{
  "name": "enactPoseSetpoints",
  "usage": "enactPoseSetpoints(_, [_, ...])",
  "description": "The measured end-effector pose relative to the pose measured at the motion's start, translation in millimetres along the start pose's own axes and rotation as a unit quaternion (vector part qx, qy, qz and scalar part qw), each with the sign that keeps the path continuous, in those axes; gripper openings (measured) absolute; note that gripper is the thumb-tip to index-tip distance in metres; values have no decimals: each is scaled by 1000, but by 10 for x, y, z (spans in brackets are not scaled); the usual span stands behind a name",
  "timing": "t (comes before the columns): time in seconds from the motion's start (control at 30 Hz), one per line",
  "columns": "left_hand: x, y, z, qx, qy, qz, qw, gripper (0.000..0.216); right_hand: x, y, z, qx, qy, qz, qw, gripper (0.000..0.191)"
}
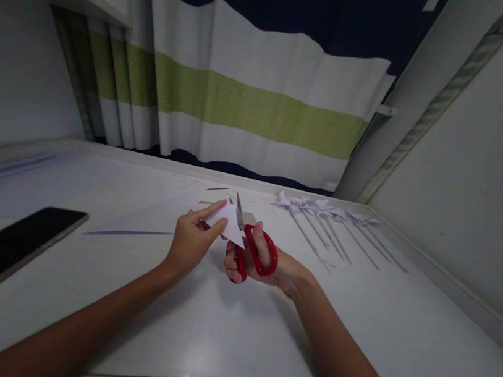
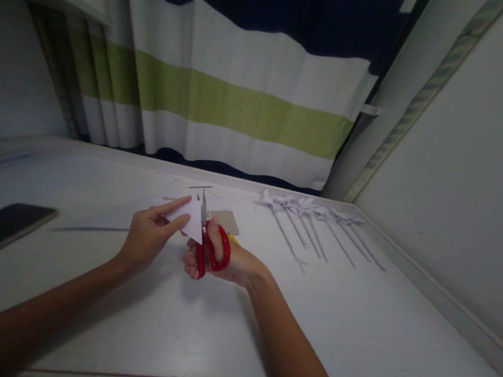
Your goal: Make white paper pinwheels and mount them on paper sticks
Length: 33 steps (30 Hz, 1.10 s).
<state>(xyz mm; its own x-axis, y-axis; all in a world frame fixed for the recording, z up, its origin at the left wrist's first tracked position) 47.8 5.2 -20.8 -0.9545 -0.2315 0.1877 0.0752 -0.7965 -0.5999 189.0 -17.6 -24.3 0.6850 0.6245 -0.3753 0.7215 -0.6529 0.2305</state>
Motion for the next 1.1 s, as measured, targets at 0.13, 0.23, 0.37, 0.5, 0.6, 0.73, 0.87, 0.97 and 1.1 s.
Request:
enactPoseSetpoints(0.13, [-7, 11, 16, 7, -2, 0, 1000, 40, 2, 12, -4, -1, 4, 8, 1000, 63])
enactPoseSetpoints(0.23, [-12, 15, 31, 19, 19, 0, 1000, 39, 14, 17, 2, -5, 4, 12, 1000, 62])
enactPoseSetpoints(0.37, [-19, 11, 36, 43, 56, -5, 997, 39, 20, 18, 5, -7, -3, 5, 1000, 61])
enactPoseSetpoints(0.5, [-26, 3, 29, 56, 103, -4, 993, 38, 19, 14, -1, -12, -5, -2, 1000, 64])
enactPoseSetpoints(0.6, [-28, 0, 27, 65, 121, -4, 991, 37, 30, 9, 3, -20, -18, -16, 999, 65])
enactPoseSetpoints(0.73, [-19, 0, 39, 61, 113, -5, 992, 37, 56, 1, 22, -25, -29, -26, 999, 64])
enactPoseSetpoints(0.87, [-13, 8, 52, 57, 75, -9, 996, 39, 57, -4, 33, -15, -28, -16, 999, 64])
enactPoseSetpoints(0.97, [-11, 19, 62, 51, 48, -7, 998, 39, 38, 0, 27, -17, -22, -2, 1000, 64])
enactPoseSetpoints(1.1, [-11, 37, 85, 27, 30, -10, 999, 39, 12, 7, 9, -19, -16, -5, 1000, 64])
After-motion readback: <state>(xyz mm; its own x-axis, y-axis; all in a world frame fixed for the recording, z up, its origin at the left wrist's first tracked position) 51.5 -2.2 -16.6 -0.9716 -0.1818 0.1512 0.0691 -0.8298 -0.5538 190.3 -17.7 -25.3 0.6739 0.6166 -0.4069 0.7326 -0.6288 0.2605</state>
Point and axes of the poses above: each hand's wrist, its own y-axis away from the middle knuckle, its own x-axis out of the back of the hand, z = x × y, the point moved 1 cm from there along -y, towards the middle knuckle, and after that the axes turned 10 degrees about -x, right-handed, at the moved point
